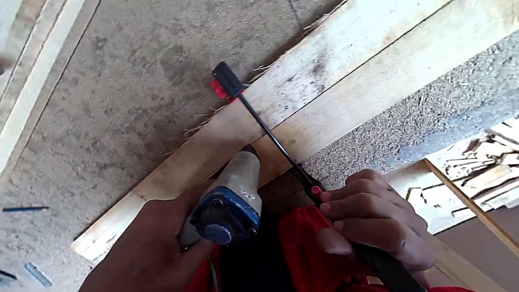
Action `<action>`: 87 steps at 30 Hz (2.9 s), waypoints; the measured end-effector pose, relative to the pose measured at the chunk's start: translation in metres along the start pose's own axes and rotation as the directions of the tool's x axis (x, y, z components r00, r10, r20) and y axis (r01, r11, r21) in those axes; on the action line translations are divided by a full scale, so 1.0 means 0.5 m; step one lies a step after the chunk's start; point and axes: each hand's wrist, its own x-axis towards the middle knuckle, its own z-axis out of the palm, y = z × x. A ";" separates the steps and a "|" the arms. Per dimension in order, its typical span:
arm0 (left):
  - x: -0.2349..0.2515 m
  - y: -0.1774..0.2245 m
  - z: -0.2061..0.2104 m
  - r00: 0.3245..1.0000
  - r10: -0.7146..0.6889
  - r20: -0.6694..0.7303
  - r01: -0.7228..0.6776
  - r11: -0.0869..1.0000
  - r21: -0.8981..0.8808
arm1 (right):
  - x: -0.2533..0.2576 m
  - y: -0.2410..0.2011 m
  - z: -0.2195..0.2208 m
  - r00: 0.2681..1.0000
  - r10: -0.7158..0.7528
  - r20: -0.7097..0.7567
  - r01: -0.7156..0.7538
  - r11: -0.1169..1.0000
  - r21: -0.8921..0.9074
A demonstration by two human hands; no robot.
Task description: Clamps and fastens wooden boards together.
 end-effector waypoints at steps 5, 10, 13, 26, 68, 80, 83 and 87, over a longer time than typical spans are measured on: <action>0.034 0.001 -0.007 0.999 -0.031 0.043 0.032 0.999 -0.018 | 0.004 0.013 0.012 1.000 -0.001 0.018 0.000 0.999 0.052; 0.043 -0.005 -0.002 0.998 -0.017 0.063 0.019 1.000 -0.022 | 0.017 0.014 0.016 1.000 0.013 0.012 -0.014 0.998 0.066; 0.049 0.002 0.000 0.997 -0.026 0.069 0.027 1.000 -0.015 | 0.025 0.011 0.013 1.000 0.006 0.007 -0.006 0.998 0.063; -0.002 -0.021 0.010 0.995 -0.099 0.027 0.101 0.994 -0.050 | 0.006 0.009 0.010 1.000 0.002 -0.009 -0.001 1.000 0.014; -0.271 -0.165 0.047 0.963 -0.256 -0.078 0.247 0.963 -0.109 | 0.037 -0.051 -0.003 0.994 0.107 -0.004 -0.107 0.992 -0.069; -0.290 -0.180 0.070 0.977 -0.214 -0.017 0.212 0.973 -0.088 | 0.041 -0.051 -0.006 0.995 0.094 0.014 -0.093 0.994 -0.055; -0.302 -0.172 0.063 0.959 -0.258 -0.119 0.243 0.962 -0.129 | 0.040 -0.051 -0.004 0.996 0.084 -0.010 -0.084 0.996 -0.040; -0.294 -0.176 0.048 0.956 -0.250 -0.153 0.222 0.958 -0.183 | 0.036 -0.053 0.002 0.994 0.097 -0.039 -0.098 0.995 -0.025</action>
